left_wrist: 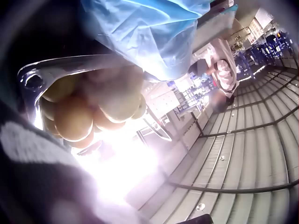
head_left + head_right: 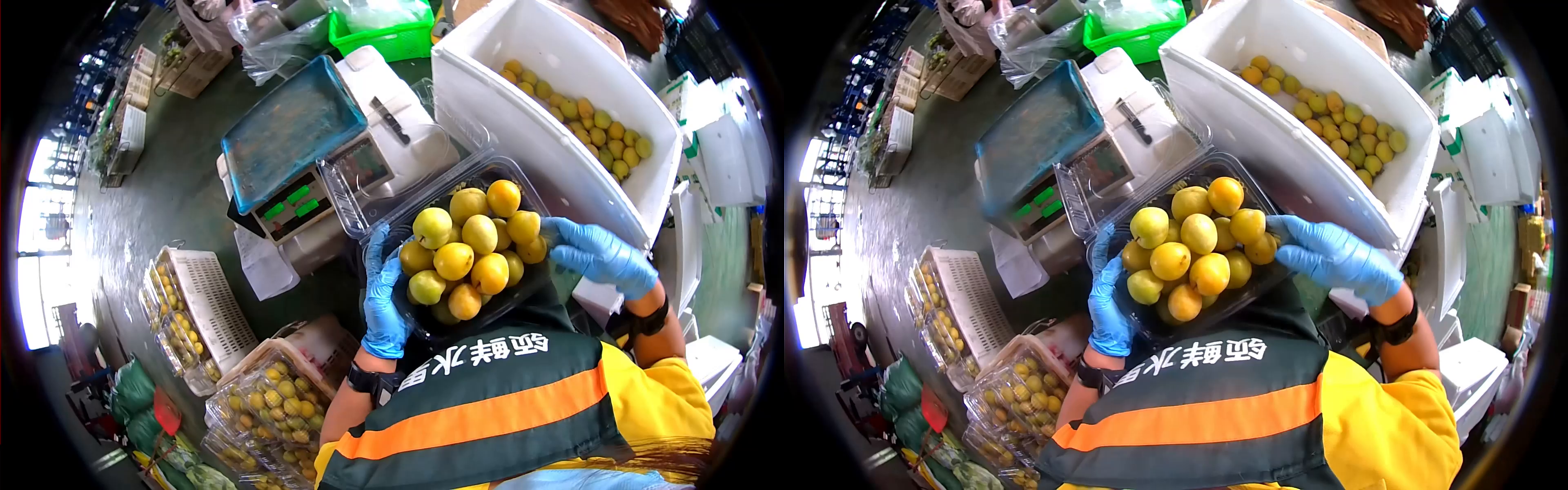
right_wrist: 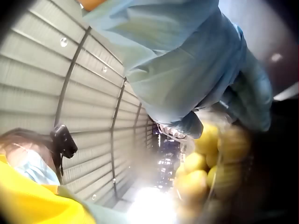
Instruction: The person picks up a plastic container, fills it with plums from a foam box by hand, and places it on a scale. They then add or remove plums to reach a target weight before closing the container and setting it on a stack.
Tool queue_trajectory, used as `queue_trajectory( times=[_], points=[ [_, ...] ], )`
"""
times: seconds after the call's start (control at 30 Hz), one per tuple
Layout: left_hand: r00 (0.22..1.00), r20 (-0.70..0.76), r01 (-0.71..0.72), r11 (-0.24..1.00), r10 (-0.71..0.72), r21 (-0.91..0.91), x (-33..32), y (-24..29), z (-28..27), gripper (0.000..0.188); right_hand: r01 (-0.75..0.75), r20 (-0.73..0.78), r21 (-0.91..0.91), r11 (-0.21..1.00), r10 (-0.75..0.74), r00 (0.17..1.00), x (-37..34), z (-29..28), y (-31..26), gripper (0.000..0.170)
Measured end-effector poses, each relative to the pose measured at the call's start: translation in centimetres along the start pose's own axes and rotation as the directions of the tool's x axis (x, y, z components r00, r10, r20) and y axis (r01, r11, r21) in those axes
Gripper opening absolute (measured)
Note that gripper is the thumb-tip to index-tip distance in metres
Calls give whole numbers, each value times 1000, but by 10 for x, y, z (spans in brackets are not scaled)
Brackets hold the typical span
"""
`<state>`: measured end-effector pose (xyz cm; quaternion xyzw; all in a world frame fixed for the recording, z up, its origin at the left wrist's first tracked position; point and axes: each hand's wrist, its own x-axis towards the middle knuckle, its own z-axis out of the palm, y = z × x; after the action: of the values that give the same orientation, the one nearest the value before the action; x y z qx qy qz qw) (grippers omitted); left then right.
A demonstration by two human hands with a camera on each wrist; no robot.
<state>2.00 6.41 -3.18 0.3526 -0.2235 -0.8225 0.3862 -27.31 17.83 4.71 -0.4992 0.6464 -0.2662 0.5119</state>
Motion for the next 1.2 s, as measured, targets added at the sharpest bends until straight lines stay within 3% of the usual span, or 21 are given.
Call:
queue_trajectory(
  times=[0.1, 0.13, 0.17, 0.23, 0.43, 0.47, 0.57, 0.6, 0.63, 0.7, 0.73, 0.77, 0.83, 0.9, 0.93, 0.97, 1.0, 1.03, 1.1, 1.17, 1.2],
  points=[
    [993, 20, -113, 993, 113, 27, 9, 25, 0, 49, 124, -65, -124, 984, -133, 989, 20, 9, -15, 44],
    [989, 61, -141, 988, 138, 59, 13, 43, 6, 47, -3, -55, -6, 1000, 2, 999, 31, 9, -33, 43],
    [990, -25, -140, 990, 141, 33, 20, 54, -1, 46, -140, -27, 108, 984, 143, 989, 44, 9, -50, 43],
    [987, 50, -152, 988, 151, 17, 37, 92, -1, 44, -40, -94, 273, 961, 68, 993, 77, 16, -65, 43],
    [926, -7, -342, 846, 378, 409, 127, 205, -20, 39, 253, -199, 430, 867, -183, 963, 224, 38, -98, 42],
    [923, 100, -377, 824, 371, 423, 152, 222, -40, 36, 236, -214, 447, 863, -153, 965, 245, 46, -105, 40],
    [945, -60, -248, 822, 322, 513, 204, 245, -81, 34, 274, -235, 512, 814, -174, 956, 312, 69, -94, 33],
    [932, -119, -210, 774, 344, 597, 230, 248, -104, 35, 282, -250, 523, 804, -172, 953, 329, 78, -87, 29],
    [899, 93, -374, 641, 427, 671, 265, 246, -143, 39, 247, -251, 538, 806, -127, 960, 341, 85, -82, 29],
    [830, 120, -456, 537, 545, 710, 274, 235, -156, 39, 165, -250, 498, 852, -41, 967, 366, 93, -62, 32],
    [835, 2, -433, 655, 550, 620, 272, 230, -154, 41, 158, -252, 159, 975, -114, 961, 360, 82, -75, 31],
    [839, -118, -409, 757, 532, 510, 270, 223, -152, 43, 135, -228, -201, 970, -181, 957, 350, 68, -85, 31],
    [826, -163, -458, 812, 539, 360, 259, 228, -149, 54, 266, -88, -689, 674, -443, 892, 347, 40, -87, 33],
    [807, -244, -407, 807, 537, 428, 249, 245, -166, 50, 308, -135, -657, 688, -509, 850, 333, -13, -103, 29],
    [826, -200, -423, 814, 527, 398, 231, 252, -163, 50, 322, -120, -649, 689, -511, 851, 296, -41, -138, 31],
    [830, -238, -411, 842, 504, 349, 216, 259, -160, 50, 315, -233, -505, 804, -478, 847, 277, -68, -152, 33],
    [818, -232, -437, 831, 526, 345, 205, 263, -169, 48, 461, -230, -338, 820, -547, 805, 261, -106, -149, 36],
    [806, -233, -456, 821, 545, 344, 192, 264, -180, 46, 293, -367, -330, 897, -408, 836, 231, -120, -166, 36],
    [789, -241, -463, 805, 565, 372, 158, 256, -194, 44, 449, -413, -343, 825, -562, 717, 217, -169, -112, 29],
    [771, -322, -424, 820, 549, 384, 131, 240, -211, 44, 194, -401, -211, 958, -266, 877, 223, -234, -17, 25],
    [767, -368, -391, 838, 525, 381, 120, 231, -224, 44, 174, -475, 37, 984, -136, 869, 222, -231, 27, 28]
  ],
)
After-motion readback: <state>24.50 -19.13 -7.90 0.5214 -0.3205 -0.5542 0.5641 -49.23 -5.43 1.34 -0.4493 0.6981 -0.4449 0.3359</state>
